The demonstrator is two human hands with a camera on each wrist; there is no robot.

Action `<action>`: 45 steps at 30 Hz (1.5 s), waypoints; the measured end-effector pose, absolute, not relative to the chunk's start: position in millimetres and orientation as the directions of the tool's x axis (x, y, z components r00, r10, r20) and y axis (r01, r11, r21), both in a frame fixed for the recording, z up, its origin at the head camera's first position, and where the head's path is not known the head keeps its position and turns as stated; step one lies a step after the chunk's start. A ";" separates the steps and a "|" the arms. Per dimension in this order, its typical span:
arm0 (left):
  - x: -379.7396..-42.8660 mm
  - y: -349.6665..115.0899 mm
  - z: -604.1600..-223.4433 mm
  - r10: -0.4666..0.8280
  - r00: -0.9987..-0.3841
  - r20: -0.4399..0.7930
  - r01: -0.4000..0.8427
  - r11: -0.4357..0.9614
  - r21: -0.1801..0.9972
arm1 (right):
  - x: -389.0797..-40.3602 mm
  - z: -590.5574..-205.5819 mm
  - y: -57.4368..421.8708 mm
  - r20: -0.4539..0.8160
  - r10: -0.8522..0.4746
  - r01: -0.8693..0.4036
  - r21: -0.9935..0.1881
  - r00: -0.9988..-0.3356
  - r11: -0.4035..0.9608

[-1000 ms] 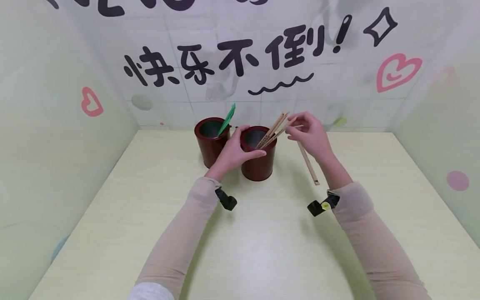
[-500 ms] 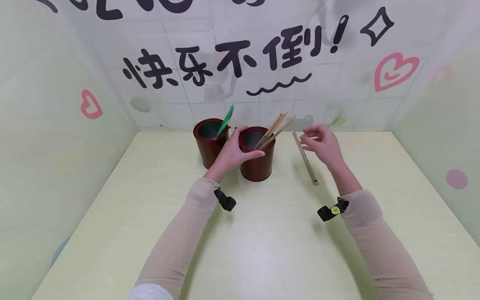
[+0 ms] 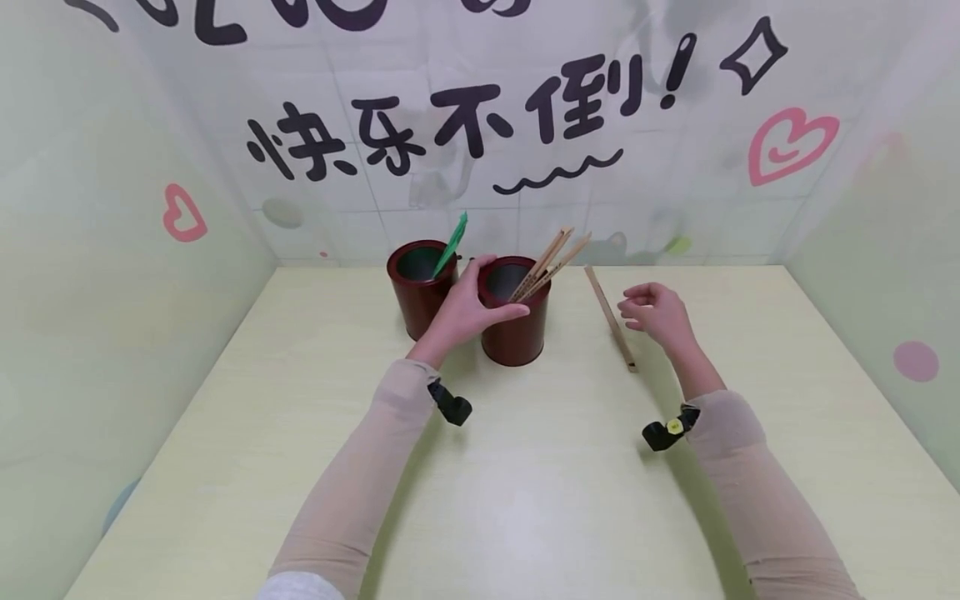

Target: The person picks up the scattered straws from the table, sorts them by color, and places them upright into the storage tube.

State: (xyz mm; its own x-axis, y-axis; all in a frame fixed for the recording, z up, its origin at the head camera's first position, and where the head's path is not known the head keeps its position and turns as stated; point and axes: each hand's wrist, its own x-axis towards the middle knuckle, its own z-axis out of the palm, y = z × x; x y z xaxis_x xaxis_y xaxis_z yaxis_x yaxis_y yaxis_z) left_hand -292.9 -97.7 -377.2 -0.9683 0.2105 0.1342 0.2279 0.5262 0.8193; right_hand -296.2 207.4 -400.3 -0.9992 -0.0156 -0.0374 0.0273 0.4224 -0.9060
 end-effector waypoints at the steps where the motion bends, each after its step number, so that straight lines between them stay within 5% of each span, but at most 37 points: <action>1: -293.1 -97.6 -377.1 0.211 -0.968 0.134 0.228 0.525 0.820 | -296.7 -402.3 208.8 -0.061 -0.015 0.049 -0.898 -0.998 0.437; 8: -294.1 -97.7 -377.2 0.218 -0.966 0.138 0.235 0.524 0.819 | -300.2 -413.2 216.2 -0.201 -0.025 0.154 -0.820 -0.979 0.552; 16: -293.0 -97.9 -376.0 0.212 -0.969 0.128 0.223 0.525 0.821 | -298.1 -413.6 212.1 -0.245 -0.073 0.103 -0.637 -0.967 0.764; 26: -293.7 -97.9 -376.1 0.213 -0.969 0.122 0.220 0.530 0.819 | -299.8 -414.5 207.1 -0.285 -0.110 0.079 -0.576 -0.952 0.814; 37: -292.9 -97.9 -376.2 0.218 -0.967 0.131 0.230 0.528 0.817 | -298.9 -418.2 212.9 -0.273 -0.123 0.122 -0.730 -0.954 0.673; 45: -292.3 -97.9 -375.4 0.214 -0.969 0.122 0.220 0.532 0.817 | -294.1 -406.2 214.0 -0.221 -0.133 0.153 -0.907 -0.966 0.392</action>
